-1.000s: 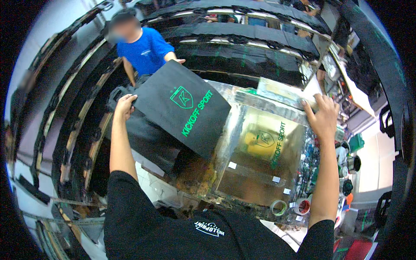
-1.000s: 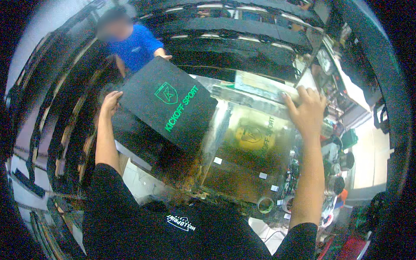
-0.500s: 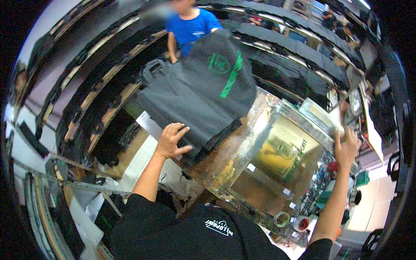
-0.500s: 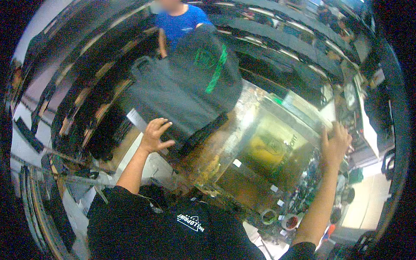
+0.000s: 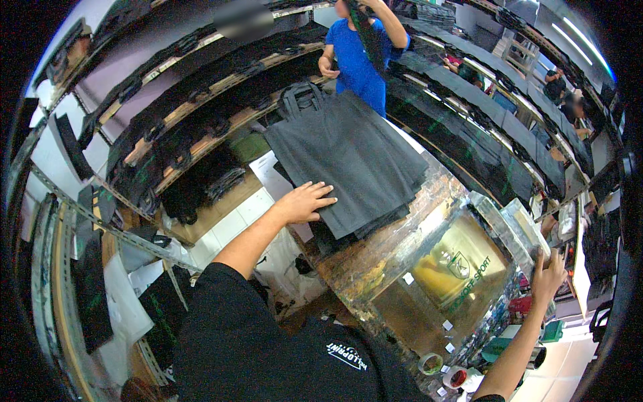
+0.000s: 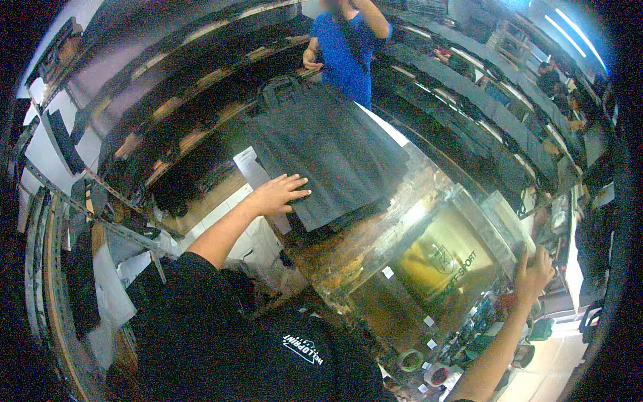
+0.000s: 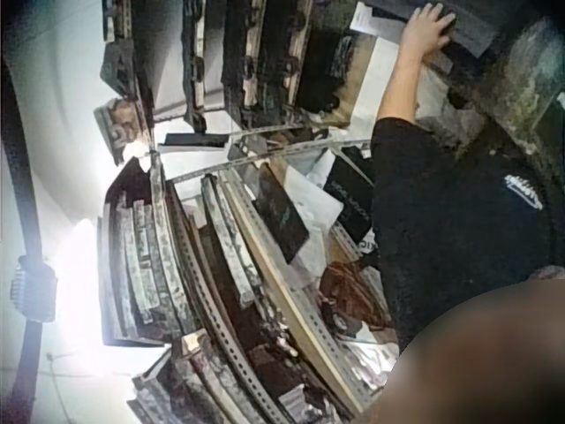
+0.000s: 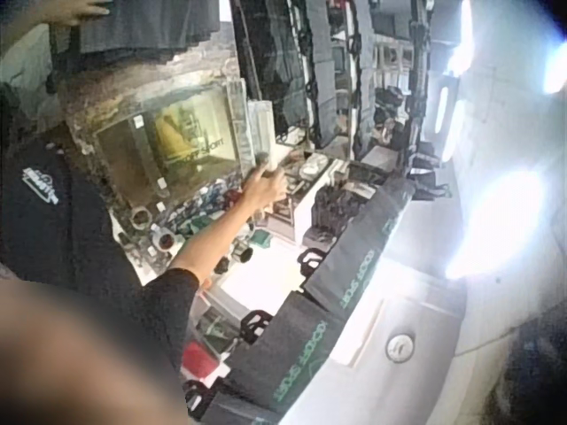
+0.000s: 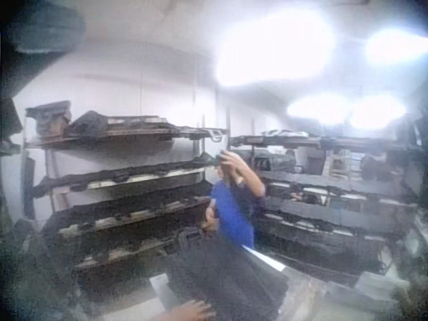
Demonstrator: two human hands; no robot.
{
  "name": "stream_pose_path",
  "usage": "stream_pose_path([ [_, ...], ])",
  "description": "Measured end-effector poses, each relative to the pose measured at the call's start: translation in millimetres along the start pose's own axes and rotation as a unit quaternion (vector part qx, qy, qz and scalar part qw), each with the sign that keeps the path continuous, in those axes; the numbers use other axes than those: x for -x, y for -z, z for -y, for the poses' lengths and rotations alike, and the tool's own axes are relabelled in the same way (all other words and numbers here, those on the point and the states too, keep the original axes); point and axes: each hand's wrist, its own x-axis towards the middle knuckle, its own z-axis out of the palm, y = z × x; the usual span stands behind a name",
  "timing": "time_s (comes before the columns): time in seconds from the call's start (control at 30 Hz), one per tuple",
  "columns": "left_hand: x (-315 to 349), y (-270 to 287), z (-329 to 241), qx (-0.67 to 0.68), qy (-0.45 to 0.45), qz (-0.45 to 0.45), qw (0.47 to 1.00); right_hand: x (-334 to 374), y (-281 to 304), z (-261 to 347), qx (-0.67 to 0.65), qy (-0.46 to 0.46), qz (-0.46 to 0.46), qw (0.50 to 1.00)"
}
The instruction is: The person performs screen printing on black tote bags using a squeegee and green ink. They repeatedly pull ink across the screen, lift the frame to reveal the printed logo, and pass each finished bag to a coworker. The process is repeated for multiple bags throughout the clip.
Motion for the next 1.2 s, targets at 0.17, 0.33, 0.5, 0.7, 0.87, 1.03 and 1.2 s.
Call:
stream_pose_path([
  [0.17,-17,24,22,0.096,-0.004,0.009,0.995,3,-3,4,0.007,0.011,-0.013,1.0],
  [0.33,-69,116,-6,0.115,0.072,-0.198,0.971,-10,17,13,0.019,-0.061,0.092,0.994],
  [0.5,-112,164,-106,-0.019,-0.112,-0.198,0.974,-28,18,7,0.01,-0.02,0.005,1.0],
  [0.7,-131,74,-257,-0.024,-0.271,-0.03,0.962,-33,13,8,-0.019,-0.037,-0.007,0.999],
  [0.87,-197,-74,-360,0.032,-0.286,0.036,0.957,-39,16,4,-0.041,-0.049,0.004,0.998],
  [1.03,-250,-186,-424,0.087,-0.281,-0.002,0.956,-43,17,0,-0.039,-0.053,0.032,0.997],
  [1.2,-247,-198,-428,0.127,-0.306,0.007,0.944,-41,8,-7,-0.054,-0.06,0.013,0.997],
])
